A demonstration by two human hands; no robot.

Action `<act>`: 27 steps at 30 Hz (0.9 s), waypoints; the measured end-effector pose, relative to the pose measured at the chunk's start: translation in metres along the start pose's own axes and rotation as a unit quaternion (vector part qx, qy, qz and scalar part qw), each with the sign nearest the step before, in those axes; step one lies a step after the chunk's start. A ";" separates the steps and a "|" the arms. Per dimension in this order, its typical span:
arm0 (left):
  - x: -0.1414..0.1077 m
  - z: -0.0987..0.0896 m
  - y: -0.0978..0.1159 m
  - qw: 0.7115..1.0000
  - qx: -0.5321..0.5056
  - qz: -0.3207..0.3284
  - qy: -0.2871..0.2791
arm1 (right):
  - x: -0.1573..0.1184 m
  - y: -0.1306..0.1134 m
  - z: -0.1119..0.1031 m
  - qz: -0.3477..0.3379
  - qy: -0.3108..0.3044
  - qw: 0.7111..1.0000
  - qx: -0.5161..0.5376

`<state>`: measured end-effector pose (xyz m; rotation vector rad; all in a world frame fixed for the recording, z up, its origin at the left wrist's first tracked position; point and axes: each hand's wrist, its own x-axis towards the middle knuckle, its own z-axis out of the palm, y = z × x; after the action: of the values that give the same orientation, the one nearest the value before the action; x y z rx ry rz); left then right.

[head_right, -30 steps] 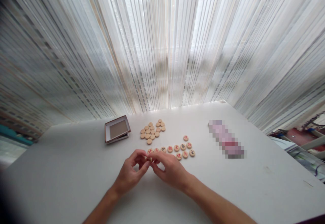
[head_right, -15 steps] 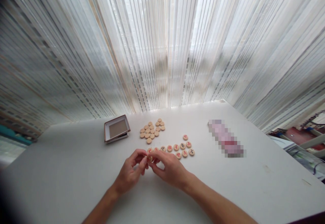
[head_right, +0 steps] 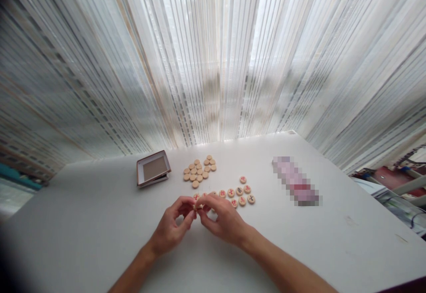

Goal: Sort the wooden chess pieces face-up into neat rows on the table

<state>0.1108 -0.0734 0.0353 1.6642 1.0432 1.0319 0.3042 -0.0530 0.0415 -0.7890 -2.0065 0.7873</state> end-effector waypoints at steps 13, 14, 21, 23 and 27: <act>0.002 0.001 -0.003 0.999 0.038 -0.025 0.017 | 0.002 0.000 -0.003 0.013 0.006 1.000 -0.005; 0.002 0.002 -0.003 0.999 0.037 -0.025 0.017 | 0.002 0.000 -0.004 0.016 0.005 1.000 -0.007; 0.002 0.001 -0.003 0.997 0.060 -0.021 0.033 | 0.005 -0.001 -0.010 0.020 0.002 1.000 -0.009; 0.002 0.000 -0.003 0.996 0.067 -0.020 0.048 | 0.007 0.002 -0.018 0.024 0.012 0.999 -0.024; 0.003 -0.002 -0.003 0.994 0.077 -0.018 0.074 | 0.013 0.016 -0.040 0.031 0.062 0.995 -0.069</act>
<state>0.1091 -0.0692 0.0336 1.7044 1.2731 1.0888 0.3360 -0.0237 0.0544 -0.9600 -1.9489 0.6244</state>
